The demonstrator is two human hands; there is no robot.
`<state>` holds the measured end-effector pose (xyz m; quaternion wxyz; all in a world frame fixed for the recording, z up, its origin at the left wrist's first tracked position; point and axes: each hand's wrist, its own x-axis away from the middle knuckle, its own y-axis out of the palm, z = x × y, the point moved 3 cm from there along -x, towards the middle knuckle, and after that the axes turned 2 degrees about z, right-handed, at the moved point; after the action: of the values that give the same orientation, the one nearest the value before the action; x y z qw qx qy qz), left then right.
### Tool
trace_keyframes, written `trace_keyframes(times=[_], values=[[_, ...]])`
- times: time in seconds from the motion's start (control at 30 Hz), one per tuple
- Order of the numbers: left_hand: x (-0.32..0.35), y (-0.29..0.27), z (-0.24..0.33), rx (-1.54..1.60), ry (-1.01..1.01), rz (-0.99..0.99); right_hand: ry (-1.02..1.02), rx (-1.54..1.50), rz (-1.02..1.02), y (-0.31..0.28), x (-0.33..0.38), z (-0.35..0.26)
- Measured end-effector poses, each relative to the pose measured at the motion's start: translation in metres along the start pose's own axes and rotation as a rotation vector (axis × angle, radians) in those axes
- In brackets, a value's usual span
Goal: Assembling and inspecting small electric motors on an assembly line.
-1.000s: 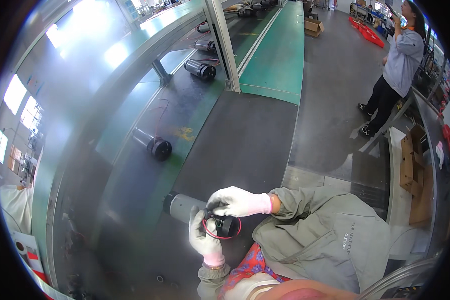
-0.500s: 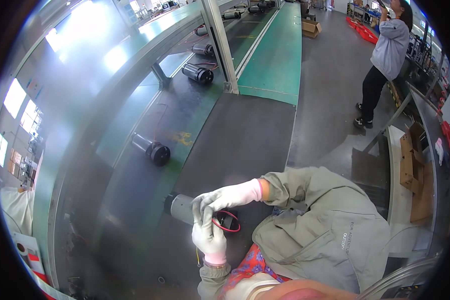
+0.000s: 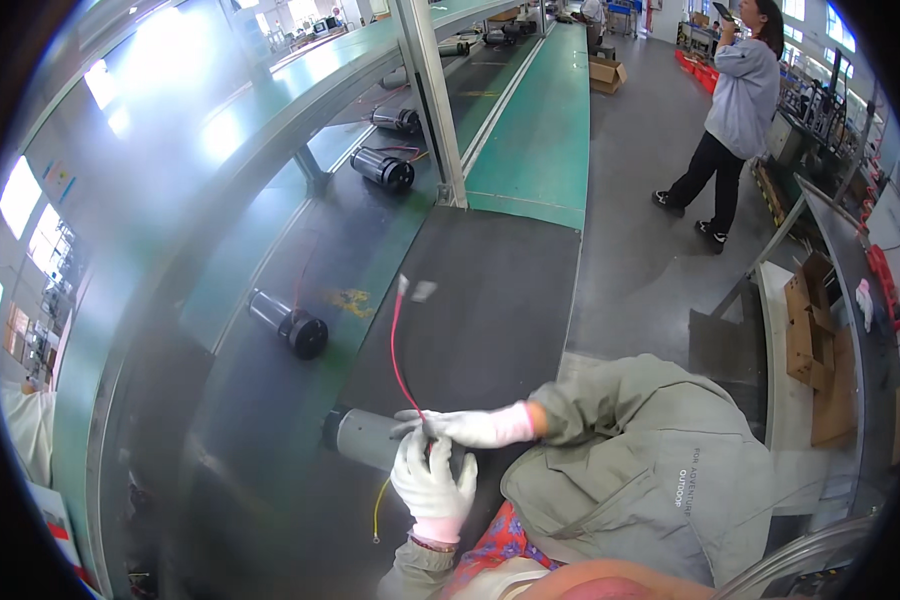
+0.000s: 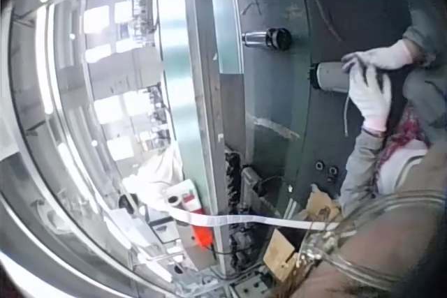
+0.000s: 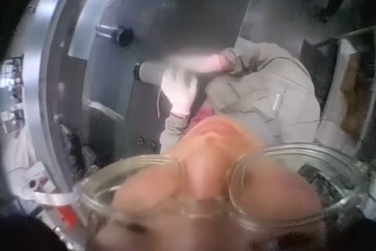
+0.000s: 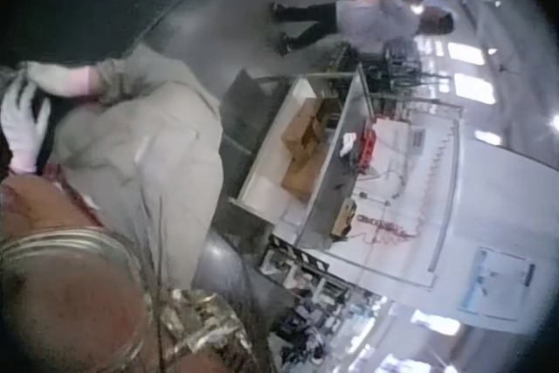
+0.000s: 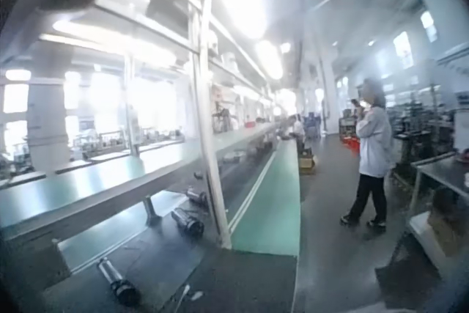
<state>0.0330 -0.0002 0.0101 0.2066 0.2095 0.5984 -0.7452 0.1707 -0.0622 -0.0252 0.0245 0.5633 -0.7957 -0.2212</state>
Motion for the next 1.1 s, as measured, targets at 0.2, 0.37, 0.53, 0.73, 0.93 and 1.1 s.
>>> trace_keyframes(times=[0.2, 0.37, 0.53, 0.73, 0.93, 1.1], values=[[0.020, -0.002, -0.021, -0.130, -0.011, 0.096, 0.214, -0.255, -0.328, 0.033, -0.024, 0.018], [0.013, -0.028, -0.084, -0.292, -0.063, 0.111, -0.274, 0.401, -0.389, 0.038, -0.085, 0.029], [-0.019, -0.072, -0.175, -0.540, -0.247, 0.037, -0.267, 0.267, -0.089, 0.075, -0.176, 0.027], [-0.010, -0.135, -0.193, -0.706, -0.654, -0.035, -0.533, 0.575, -0.112, 0.107, -0.225, 0.039], [0.019, -0.223, -0.080, -0.120, -0.263, 0.074, -0.497, 0.957, -0.333, 0.159, -0.238, 0.045], [0.109, -0.328, -0.072, -0.633, -0.636, 0.908, -0.495, 0.831, -0.382, 0.230, -0.217, 0.039]])
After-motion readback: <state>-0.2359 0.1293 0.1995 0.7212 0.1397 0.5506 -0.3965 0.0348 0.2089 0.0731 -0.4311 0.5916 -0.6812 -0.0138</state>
